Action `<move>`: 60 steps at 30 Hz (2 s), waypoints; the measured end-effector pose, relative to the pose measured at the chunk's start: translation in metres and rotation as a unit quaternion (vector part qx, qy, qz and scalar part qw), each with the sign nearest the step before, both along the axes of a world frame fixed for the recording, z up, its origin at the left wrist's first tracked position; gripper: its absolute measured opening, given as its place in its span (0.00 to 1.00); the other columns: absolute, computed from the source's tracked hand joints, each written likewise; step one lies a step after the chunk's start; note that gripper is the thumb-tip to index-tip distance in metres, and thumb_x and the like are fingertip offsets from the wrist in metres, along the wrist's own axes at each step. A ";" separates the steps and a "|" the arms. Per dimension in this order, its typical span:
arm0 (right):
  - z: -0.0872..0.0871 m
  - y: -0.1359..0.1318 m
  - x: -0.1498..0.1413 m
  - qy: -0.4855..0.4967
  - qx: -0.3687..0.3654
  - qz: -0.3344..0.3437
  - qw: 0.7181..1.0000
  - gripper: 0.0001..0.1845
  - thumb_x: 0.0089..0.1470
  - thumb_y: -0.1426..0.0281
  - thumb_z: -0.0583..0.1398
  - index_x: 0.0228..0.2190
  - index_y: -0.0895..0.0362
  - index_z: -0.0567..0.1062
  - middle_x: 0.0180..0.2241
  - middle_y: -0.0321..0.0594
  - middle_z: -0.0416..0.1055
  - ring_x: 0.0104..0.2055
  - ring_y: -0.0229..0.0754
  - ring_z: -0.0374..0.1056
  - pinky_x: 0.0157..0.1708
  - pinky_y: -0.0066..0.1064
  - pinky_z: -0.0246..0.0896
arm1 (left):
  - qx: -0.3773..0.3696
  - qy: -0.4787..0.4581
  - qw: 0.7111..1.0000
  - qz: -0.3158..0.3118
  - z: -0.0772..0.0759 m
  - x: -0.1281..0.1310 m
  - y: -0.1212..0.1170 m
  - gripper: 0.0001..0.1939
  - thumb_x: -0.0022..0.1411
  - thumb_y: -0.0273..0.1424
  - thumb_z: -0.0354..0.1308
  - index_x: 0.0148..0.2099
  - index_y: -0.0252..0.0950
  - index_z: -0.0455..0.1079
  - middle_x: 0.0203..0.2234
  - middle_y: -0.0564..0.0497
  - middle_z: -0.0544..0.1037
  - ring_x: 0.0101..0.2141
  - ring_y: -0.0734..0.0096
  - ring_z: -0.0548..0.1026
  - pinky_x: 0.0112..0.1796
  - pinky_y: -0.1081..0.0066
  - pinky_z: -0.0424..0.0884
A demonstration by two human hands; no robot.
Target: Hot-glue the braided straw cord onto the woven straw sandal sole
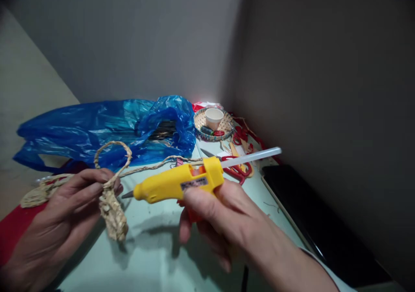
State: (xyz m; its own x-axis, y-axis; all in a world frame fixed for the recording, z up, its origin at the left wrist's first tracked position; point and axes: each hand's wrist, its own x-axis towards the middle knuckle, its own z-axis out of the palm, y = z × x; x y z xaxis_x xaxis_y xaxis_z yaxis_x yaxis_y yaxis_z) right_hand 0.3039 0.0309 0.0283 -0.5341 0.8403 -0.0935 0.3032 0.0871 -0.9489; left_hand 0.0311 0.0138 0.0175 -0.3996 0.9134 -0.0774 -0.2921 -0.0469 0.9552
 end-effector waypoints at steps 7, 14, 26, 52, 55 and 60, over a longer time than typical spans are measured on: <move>-0.001 0.010 -0.016 0.048 -0.210 0.072 0.974 0.41 0.68 0.46 0.44 0.29 0.63 0.81 0.13 0.32 0.62 0.13 0.28 0.55 0.17 0.22 0.45 | 0.041 -0.010 0.999 -0.024 -0.003 -0.022 0.004 0.13 0.44 0.32 0.76 0.34 0.39 0.80 0.27 0.53 0.78 0.28 0.73 0.74 0.30 0.77 0.72; -0.020 -0.011 -0.014 -0.090 -0.215 0.035 0.972 0.40 0.63 0.41 0.46 0.22 0.60 0.74 0.15 0.34 0.64 0.14 0.32 0.59 0.19 0.23 0.50 | 0.049 -0.017 0.997 -0.058 0.006 -0.021 -0.008 0.12 0.52 0.31 0.72 0.41 0.40 0.80 0.29 0.54 0.78 0.30 0.72 0.73 0.31 0.77 0.70; 0.012 -0.001 -0.024 -0.205 0.457 -0.006 0.865 0.15 0.68 0.72 0.51 0.53 0.57 0.70 0.47 0.49 0.77 0.43 0.47 0.74 0.40 0.37 0.68 | -0.026 -0.012 0.985 -0.169 0.001 -0.012 -0.035 0.11 0.54 0.38 0.70 0.39 0.41 0.79 0.28 0.51 0.76 0.28 0.67 0.73 0.29 0.72 0.69; 0.000 0.007 -0.065 -0.199 0.547 0.162 0.797 0.11 0.66 0.77 0.55 0.34 0.61 0.77 0.32 0.40 0.74 0.35 0.45 0.57 0.37 0.42 0.46 | -0.066 0.184 0.978 -0.079 -0.015 -0.017 -0.026 0.14 0.47 0.44 0.72 0.33 0.43 0.79 0.26 0.52 0.76 0.28 0.66 0.71 0.26 0.75 0.69; 0.002 0.015 -0.064 -0.260 0.447 0.186 0.835 0.09 0.63 0.74 0.60 0.29 0.57 0.73 0.31 0.38 0.72 0.34 0.44 0.58 0.39 0.41 0.49 | -0.072 0.225 0.968 -0.087 -0.012 -0.016 -0.026 0.13 0.49 0.45 0.71 0.32 0.43 0.79 0.25 0.53 0.75 0.27 0.68 0.69 0.25 0.76 0.67; -0.004 0.026 -0.063 -0.258 0.390 0.203 0.860 0.12 0.63 0.78 0.58 0.27 0.58 0.72 0.30 0.39 0.72 0.32 0.41 0.56 0.40 0.38 0.52 | -0.097 0.205 0.967 -0.113 -0.010 -0.011 -0.027 0.11 0.50 0.43 0.72 0.31 0.43 0.79 0.26 0.54 0.76 0.28 0.70 0.71 0.27 0.78 0.67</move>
